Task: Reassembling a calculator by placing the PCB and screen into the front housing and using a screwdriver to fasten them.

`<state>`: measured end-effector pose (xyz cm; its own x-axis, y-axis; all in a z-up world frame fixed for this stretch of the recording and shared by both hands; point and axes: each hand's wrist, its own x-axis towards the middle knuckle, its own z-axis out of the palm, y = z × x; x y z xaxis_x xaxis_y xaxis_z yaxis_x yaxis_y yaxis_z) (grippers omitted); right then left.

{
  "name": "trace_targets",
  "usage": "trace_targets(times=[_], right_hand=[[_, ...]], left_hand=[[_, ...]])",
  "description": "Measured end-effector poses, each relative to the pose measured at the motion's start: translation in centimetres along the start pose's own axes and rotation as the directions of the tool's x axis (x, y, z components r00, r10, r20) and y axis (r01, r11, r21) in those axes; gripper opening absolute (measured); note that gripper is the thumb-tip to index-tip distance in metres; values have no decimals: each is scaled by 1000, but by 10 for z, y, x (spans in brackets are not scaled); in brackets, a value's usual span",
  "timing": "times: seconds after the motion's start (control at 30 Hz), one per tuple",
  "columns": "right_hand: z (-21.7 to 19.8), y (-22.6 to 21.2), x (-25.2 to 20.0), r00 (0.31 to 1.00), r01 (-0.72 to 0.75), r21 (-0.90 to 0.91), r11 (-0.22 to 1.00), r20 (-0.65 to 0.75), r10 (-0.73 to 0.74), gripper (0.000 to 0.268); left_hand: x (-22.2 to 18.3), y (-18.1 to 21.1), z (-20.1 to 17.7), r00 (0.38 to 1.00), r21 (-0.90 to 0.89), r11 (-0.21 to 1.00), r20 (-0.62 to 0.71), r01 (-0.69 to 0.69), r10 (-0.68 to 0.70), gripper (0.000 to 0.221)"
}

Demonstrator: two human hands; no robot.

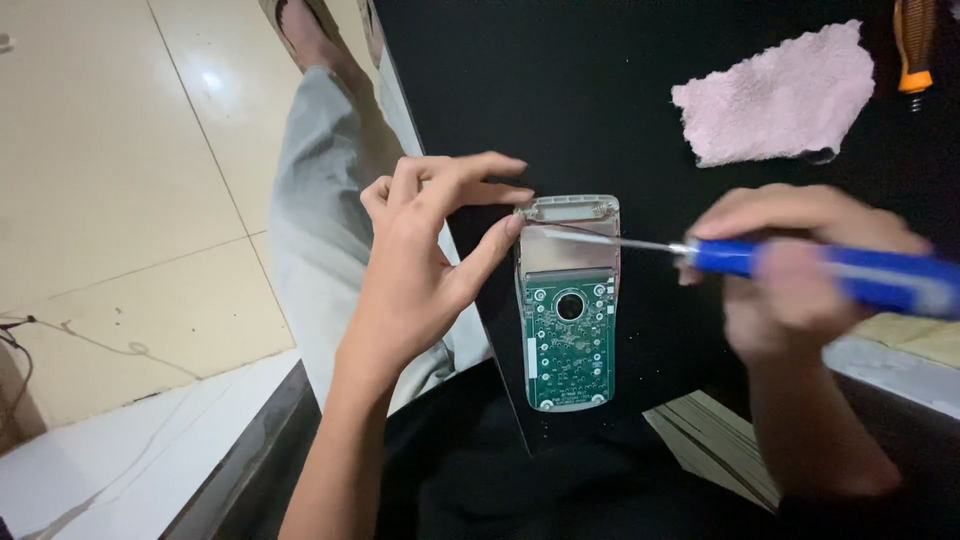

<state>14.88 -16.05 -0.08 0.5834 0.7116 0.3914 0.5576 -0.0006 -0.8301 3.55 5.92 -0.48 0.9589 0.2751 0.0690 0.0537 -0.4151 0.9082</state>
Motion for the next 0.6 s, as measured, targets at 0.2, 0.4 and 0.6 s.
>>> trace_targets(times=[0.2, 0.4, 0.6], right_hand=[[19, 5, 2, 998, 60, -119, 991, -8, -62, 16], [21, 7, 0, 1000, -25, -87, 996, -20, 24, 14], [22, 7, 2, 999, -42, -105, 994, 26, 45, 33]], left_hand=[[-1, -4, 1, 1000, -38, 999, -11, 3, -3, 31], [-1, -5, -1, 999, -37, 999, 31, 31, -30, 38], [-1, -5, -5, 998, -70, 997, 65, 25, -20, 41]])
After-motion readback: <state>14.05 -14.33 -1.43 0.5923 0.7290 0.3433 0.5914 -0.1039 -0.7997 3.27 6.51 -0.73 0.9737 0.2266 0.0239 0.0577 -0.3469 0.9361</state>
